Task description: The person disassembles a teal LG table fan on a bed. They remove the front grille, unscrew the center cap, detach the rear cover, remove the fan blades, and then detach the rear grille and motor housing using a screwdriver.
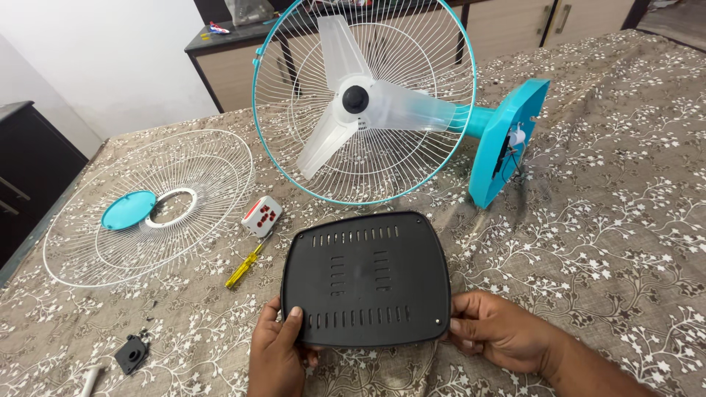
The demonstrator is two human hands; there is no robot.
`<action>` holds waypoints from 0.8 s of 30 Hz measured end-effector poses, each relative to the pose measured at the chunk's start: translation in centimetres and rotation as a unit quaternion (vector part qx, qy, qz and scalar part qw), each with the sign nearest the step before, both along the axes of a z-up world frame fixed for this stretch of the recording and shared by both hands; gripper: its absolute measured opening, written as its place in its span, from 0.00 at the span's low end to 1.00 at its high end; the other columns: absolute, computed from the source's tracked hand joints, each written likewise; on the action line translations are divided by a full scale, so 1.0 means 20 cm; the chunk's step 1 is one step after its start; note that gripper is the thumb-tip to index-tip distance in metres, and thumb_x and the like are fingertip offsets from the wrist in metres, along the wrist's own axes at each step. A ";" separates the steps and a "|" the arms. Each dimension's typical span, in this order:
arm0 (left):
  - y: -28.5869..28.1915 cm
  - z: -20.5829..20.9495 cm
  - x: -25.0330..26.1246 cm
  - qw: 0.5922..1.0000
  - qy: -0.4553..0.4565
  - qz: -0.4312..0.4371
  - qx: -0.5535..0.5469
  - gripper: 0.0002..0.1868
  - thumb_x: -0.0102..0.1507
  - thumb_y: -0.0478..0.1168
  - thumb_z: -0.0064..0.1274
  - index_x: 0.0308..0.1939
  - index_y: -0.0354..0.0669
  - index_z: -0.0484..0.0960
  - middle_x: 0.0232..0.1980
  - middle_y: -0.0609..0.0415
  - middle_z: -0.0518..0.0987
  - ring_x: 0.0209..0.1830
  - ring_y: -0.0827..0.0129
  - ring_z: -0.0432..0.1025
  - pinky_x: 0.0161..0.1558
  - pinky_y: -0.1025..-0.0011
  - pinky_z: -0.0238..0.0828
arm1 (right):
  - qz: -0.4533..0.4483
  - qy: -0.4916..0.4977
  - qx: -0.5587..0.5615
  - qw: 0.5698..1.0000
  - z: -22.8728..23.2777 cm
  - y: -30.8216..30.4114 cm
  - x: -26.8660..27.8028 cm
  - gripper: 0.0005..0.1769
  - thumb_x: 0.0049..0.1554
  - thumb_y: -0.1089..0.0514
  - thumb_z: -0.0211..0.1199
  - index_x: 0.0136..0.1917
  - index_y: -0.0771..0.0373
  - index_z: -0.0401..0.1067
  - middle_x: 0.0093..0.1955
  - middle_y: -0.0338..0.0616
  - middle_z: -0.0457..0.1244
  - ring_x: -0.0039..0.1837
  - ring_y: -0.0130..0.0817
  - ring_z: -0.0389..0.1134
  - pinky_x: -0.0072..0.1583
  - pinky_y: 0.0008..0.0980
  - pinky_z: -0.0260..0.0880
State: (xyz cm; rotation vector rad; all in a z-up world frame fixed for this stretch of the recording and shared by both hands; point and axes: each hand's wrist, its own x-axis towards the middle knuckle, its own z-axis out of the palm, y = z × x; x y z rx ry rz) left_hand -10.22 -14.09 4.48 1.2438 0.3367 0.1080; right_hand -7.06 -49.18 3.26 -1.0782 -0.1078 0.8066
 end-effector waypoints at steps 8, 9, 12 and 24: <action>0.02 -0.04 0.01 1.000 -0.013 -0.009 -0.015 0.18 0.67 0.37 0.43 0.61 0.35 0.66 0.26 0.45 0.81 0.14 0.69 0.70 0.12 0.73 0.61 | -0.016 -0.029 -0.055 0.998 0.02 0.03 -0.03 0.16 0.56 0.63 0.67 0.58 0.69 0.76 0.49 0.41 0.70 0.45 0.25 0.64 0.47 0.27 0.65; 0.02 -0.04 0.01 1.000 -0.015 -0.018 -0.016 0.18 0.67 0.37 0.43 0.60 0.34 0.66 0.26 0.44 0.81 0.14 0.69 0.70 0.12 0.73 0.61 | -0.012 -0.049 -0.080 0.996 0.03 0.04 -0.04 0.17 0.56 0.63 0.67 0.58 0.70 0.76 0.52 0.42 0.71 0.49 0.27 0.67 0.50 0.28 0.69; 0.02 -0.04 0.00 0.999 -0.017 -0.030 -0.021 0.18 0.67 0.36 0.43 0.60 0.34 0.67 0.27 0.45 0.81 0.13 0.69 0.70 0.11 0.73 0.60 | 0.018 -0.108 -0.147 0.983 0.06 0.06 -0.06 0.17 0.58 0.61 0.66 0.59 0.71 0.76 0.57 0.46 0.73 0.57 0.32 0.73 0.60 0.32 0.74; 0.00 0.01 0.00 1.000 0.012 -0.002 -0.023 0.19 0.66 0.36 0.42 0.61 0.35 0.66 0.26 0.46 0.80 0.13 0.70 0.69 0.11 0.72 0.59 | 0.036 -0.110 -0.179 0.977 0.07 0.08 -0.09 0.15 0.66 0.56 0.53 0.63 0.63 0.71 0.40 0.38 0.64 0.37 0.23 0.58 0.40 0.25 0.60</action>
